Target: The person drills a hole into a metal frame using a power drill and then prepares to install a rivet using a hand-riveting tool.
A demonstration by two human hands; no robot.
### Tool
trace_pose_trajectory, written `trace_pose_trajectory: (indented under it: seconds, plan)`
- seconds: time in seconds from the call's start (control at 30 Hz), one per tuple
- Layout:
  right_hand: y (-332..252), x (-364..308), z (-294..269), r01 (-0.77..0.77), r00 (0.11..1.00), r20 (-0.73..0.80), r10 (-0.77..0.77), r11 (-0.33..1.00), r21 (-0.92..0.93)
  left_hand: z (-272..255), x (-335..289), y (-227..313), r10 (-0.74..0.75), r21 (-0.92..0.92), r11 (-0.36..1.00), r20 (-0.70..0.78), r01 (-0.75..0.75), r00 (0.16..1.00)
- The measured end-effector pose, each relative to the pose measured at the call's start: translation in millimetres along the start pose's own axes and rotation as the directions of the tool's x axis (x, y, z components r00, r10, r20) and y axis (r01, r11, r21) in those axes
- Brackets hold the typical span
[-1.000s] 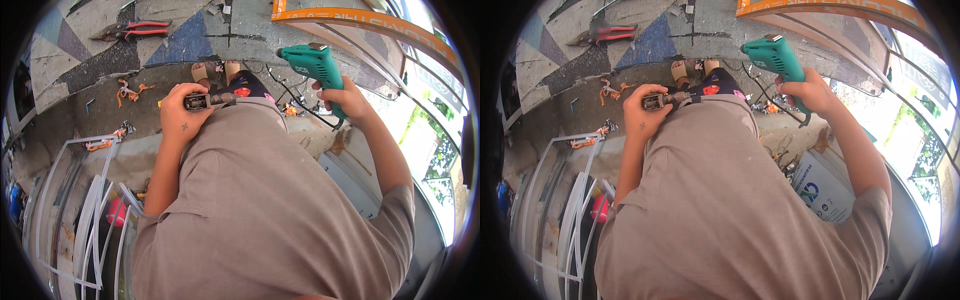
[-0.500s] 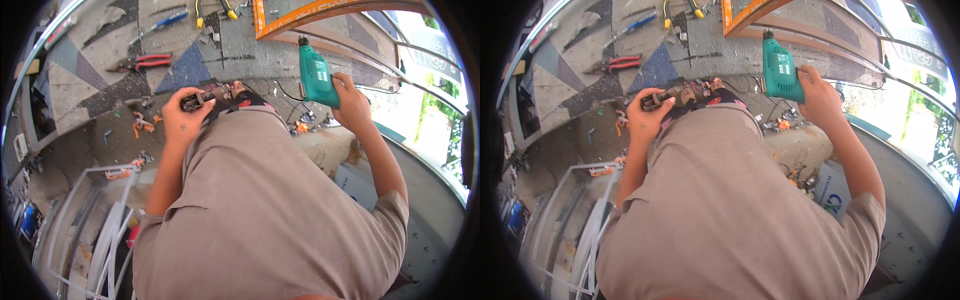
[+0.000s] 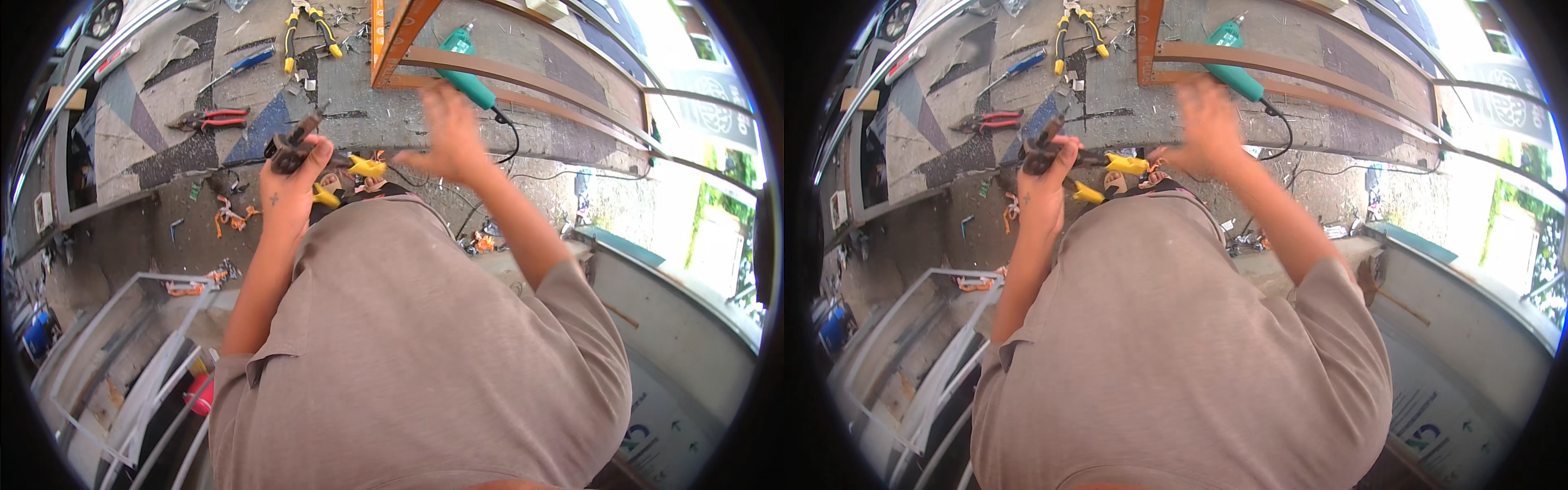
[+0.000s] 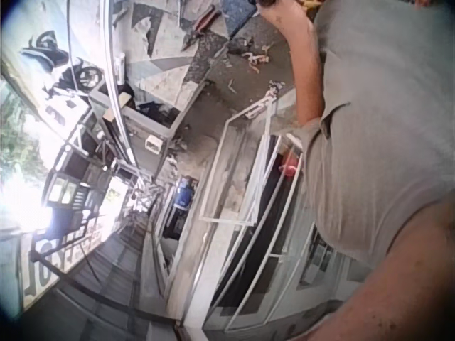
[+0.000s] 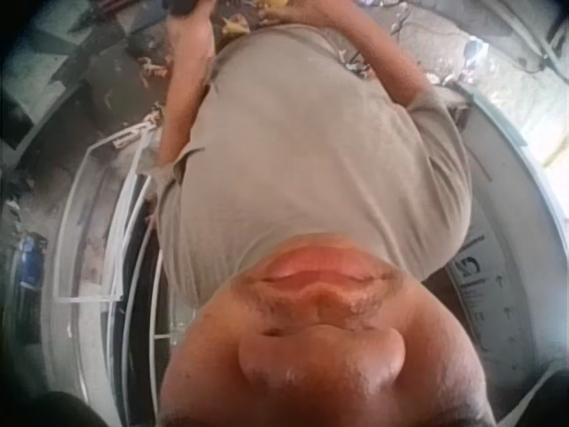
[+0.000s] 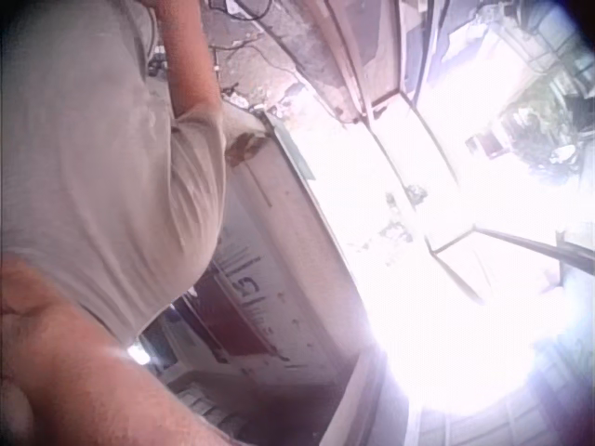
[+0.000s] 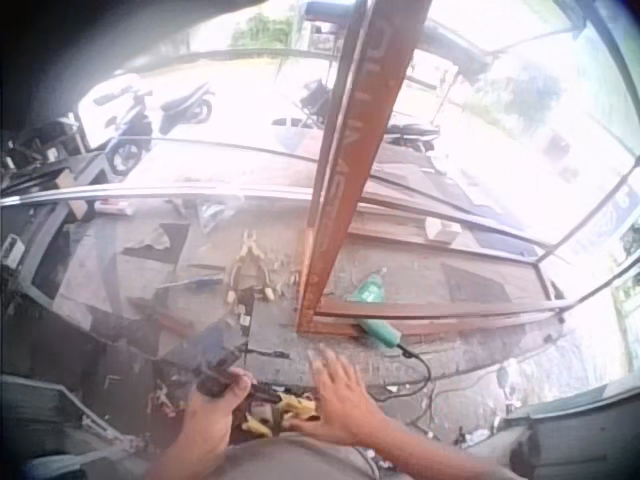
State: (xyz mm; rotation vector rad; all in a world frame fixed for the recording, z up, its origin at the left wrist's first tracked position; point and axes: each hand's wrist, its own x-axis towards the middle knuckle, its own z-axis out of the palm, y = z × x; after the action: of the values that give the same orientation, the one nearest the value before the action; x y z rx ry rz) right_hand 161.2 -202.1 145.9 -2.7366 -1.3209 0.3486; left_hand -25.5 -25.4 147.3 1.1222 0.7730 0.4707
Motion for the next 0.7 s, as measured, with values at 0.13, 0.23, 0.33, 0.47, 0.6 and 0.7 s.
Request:
trace_pose_trajectory:
  seconds: [0.13,0.23,0.33,0.47,0.6,0.7]
  plan:
    - [-42.2,-29.3,11.2,0.298,0.954,-0.121,-0.276,0.810,0.505,61.3,-15.6,-14.0,-0.181,-0.315,0.930,0.051,0.187,0.982]
    - [-27.0,-29.9,40.1,0.199,0.979,-0.172,-0.109,0.705,0.681,76.3,-19.6,-46.8,-0.197,-0.183,0.955,0.192,0.232,0.961]
    - [20.4,-14.1,36.3,-0.237,0.937,0.337,-0.095,0.539,0.809,81.7,-41.4,-75.5,-0.216,0.185,0.965,0.152,0.187,0.964]
    - [56.2,-9.7,52.4,-0.459,0.845,0.526,-0.093,0.378,0.804,88.5,-63.2,-118.2,-0.288,0.331,0.919,0.191,0.215,0.938]
    - [69.3,1.0,56.7,-0.540,0.800,0.598,-0.051,0.373,0.755,104.6,-70.4,-111.8,-0.369,0.344,0.897,0.237,0.277,0.899]
    - [63.9,4.4,50.6,-0.572,0.772,0.633,-0.049,0.378,0.728,112.7,-72.8,-120.5,-0.335,0.292,0.920,0.235,0.262,0.912]
